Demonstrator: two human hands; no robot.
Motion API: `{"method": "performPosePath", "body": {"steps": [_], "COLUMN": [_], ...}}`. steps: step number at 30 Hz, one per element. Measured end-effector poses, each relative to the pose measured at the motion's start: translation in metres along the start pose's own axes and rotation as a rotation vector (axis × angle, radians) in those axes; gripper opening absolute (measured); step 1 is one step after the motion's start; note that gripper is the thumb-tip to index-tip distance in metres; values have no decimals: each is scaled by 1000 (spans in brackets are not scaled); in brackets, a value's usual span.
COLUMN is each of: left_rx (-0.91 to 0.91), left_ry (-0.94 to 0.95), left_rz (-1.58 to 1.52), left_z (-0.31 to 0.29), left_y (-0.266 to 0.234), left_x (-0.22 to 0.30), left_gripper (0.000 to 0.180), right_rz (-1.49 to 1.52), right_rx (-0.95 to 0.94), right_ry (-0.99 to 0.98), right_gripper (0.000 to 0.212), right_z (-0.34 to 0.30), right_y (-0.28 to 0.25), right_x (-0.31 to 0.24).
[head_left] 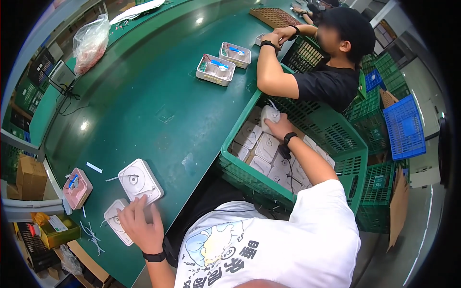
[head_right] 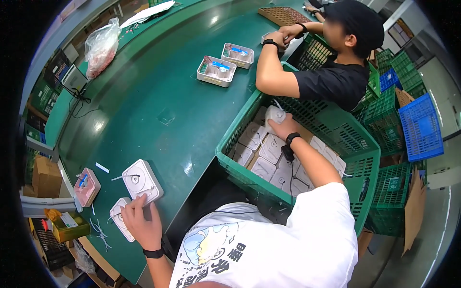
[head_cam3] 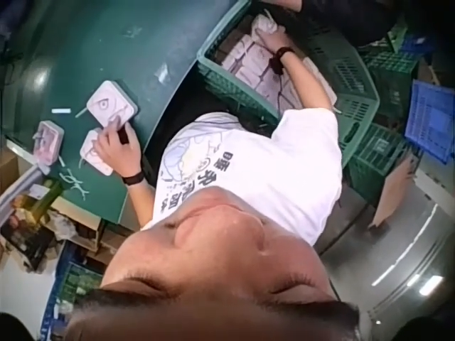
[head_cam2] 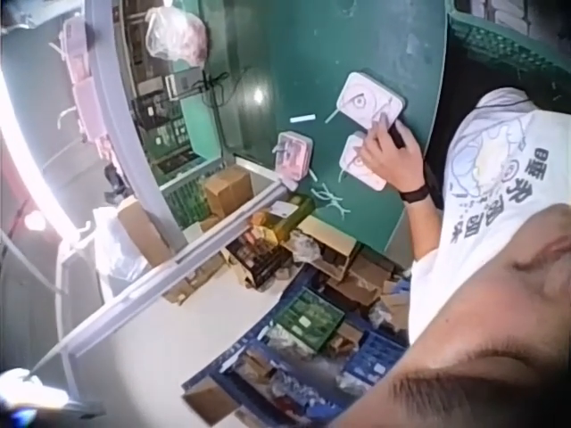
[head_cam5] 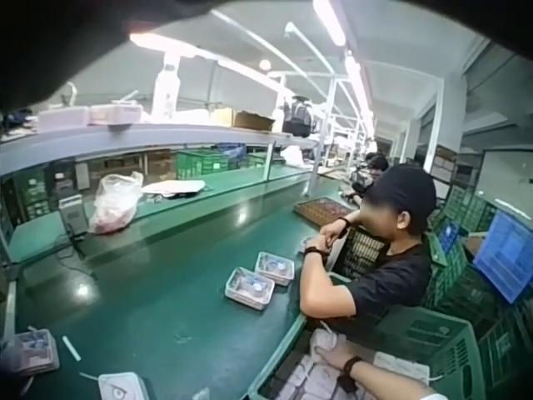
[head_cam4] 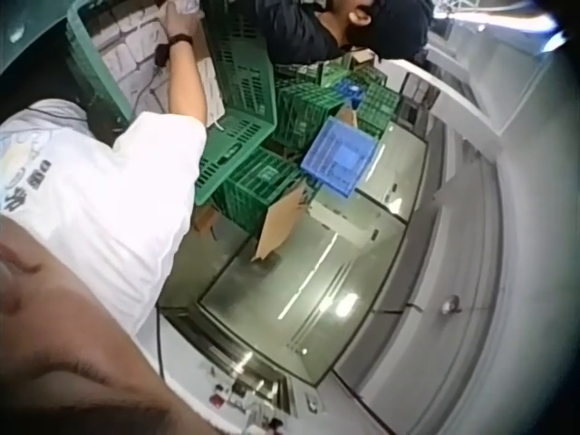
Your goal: The person assembles white plastic devices by inserting a light strip into each housing before placing them into a green crate. After filling a layer, the person removes a cardboard divider and continues the assembly and packing process.
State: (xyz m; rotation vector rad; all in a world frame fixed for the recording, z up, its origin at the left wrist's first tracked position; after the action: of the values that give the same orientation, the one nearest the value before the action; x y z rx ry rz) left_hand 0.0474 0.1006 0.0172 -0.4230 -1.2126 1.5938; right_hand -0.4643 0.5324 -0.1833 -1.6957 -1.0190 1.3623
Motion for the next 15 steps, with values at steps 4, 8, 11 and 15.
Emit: {"method": "performPosePath", "body": {"steps": [4,8,11,15], "left_rx": [2,-7,5,-4], "left_ry": [-27,-16,-3,-12], "left_rz": [7,-13,5,-10], "left_z": [-1,2,2,2], "left_y": [1,0,-2,-3], "left_x": [-2,3,6,4], "left_gripper": [39,42,41,40], "right_rz": [-16,-33,11,-7], "right_rx": [-99,-309,-371,-80], "right_ry": [-141,-29,-45,-635], "right_gripper": [117,110,102,89], "right_z": [-51,-47,-9,21], "right_y": [17,43,58,29], "right_x": [-54,-51,-25,-69]}}
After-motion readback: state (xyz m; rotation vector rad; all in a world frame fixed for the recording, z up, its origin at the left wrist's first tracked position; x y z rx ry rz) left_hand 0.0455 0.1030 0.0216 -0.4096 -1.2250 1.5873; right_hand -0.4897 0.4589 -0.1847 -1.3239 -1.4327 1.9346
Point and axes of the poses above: each hand's wrist, its own z-axis towards the middle knuckle, its own y-axis out of the palm, x = y × z, the point moved 10 cm from there along z, towards the middle knuckle, and after that the axes turned 5 degrees about y, right-handed, at the moved point
